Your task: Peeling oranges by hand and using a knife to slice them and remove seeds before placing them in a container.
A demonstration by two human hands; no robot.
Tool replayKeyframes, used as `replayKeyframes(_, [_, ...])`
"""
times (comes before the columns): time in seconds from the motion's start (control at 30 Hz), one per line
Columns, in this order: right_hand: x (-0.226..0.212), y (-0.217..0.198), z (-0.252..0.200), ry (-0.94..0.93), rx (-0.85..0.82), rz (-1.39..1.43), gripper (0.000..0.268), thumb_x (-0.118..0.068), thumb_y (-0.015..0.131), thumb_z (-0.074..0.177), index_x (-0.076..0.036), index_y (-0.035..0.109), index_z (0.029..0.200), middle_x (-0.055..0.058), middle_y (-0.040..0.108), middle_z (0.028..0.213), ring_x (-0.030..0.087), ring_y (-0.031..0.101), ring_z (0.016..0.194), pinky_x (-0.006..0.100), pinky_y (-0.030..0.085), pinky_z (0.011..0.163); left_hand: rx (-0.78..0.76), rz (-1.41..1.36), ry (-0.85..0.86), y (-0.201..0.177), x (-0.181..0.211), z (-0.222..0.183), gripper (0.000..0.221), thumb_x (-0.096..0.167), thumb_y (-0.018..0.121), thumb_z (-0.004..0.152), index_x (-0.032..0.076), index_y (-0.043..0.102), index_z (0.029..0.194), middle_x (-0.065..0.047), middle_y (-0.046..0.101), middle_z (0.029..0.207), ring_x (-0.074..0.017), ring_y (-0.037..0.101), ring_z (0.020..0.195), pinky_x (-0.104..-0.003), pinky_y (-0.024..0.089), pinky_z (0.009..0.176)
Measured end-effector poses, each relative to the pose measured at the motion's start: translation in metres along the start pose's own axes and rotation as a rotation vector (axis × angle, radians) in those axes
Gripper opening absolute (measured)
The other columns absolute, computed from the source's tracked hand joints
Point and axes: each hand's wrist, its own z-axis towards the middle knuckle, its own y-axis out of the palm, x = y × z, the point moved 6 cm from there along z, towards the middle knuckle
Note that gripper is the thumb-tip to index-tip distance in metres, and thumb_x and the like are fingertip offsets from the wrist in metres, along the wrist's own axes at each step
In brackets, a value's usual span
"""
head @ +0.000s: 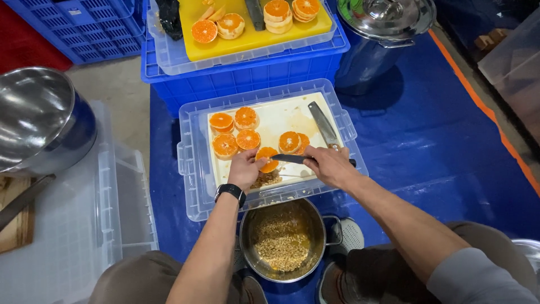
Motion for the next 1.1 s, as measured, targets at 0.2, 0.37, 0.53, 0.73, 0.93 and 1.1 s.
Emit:
replayKeyframes(0.2, [0.001,-0.002,0.001,0.001,0.068,-0.079,0.015,-0.036,0.050,0.106,-0.028,0.062,0.106,-0.002,0.062,0.078,0.028,0.068,0.080,0.044,0.038,0.078,0.006,0.010,0.010,0.000,0.001,-0.002,0.041,0.009,0.070,0.098,-0.002,0.060,0.136,-0.020,0.069,0.121,-0.0263,0.070,0.109,-0.033,0.063,0.083])
replayKeyframes(0.37, [0.001,0.002,0.000,-0.045,0.066,-0.162,0.014,-0.039,0.044,0.109,-0.030,0.054,0.106,-0.004,0.053,0.079,0.023,0.061,0.073,0.045,0.035,0.082,0.025,-0.027,0.017,0.002,0.010,-0.007,0.040,0.008,0.069,0.098,-0.003,0.060,0.136,-0.021,0.069,0.123,-0.0303,0.068,0.114,-0.038,0.062,0.089])
replayKeyframes(0.53, [-0.006,0.004,-0.001,-0.137,0.097,-0.249,0.017,-0.037,0.040,0.112,-0.026,0.050,0.104,-0.005,0.048,0.077,0.021,0.054,0.068,0.045,0.036,0.084,0.053,-0.063,-0.016,-0.001,0.009,-0.010,0.041,0.009,0.067,0.100,-0.004,0.058,0.138,-0.022,0.067,0.126,-0.0300,0.066,0.118,-0.040,0.061,0.093])
replayKeyframes(0.73, [-0.005,0.002,-0.003,-0.157,0.196,-0.343,0.014,-0.036,0.042,0.112,-0.026,0.049,0.107,-0.003,0.049,0.080,0.022,0.054,0.070,0.048,0.039,0.084,0.049,-0.055,-0.016,-0.001,0.013,-0.013,0.038,0.009,0.066,0.100,-0.002,0.061,0.136,-0.020,0.068,0.125,-0.0298,0.067,0.117,-0.040,0.061,0.092])
replayKeyframes(0.93, [-0.008,-0.001,-0.003,-0.172,0.221,-0.361,0.013,-0.040,0.045,0.110,-0.027,0.049,0.108,-0.002,0.051,0.086,0.022,0.058,0.079,0.052,0.041,0.087,0.041,-0.019,0.006,-0.006,0.002,0.004,0.042,0.011,0.067,0.099,-0.004,0.059,0.138,-0.022,0.068,0.124,-0.0281,0.067,0.116,-0.037,0.062,0.089])
replayKeyframes(1.1, [0.000,0.014,0.000,-0.172,0.185,-0.379,0.011,-0.039,0.049,0.108,-0.028,0.052,0.108,-0.001,0.055,0.088,0.024,0.062,0.083,0.052,0.042,0.086,0.053,-0.057,-0.024,-0.004,0.016,-0.014,0.044,0.012,0.066,0.100,-0.004,0.057,0.140,-0.023,0.067,0.125,-0.0294,0.067,0.117,-0.037,0.062,0.088])
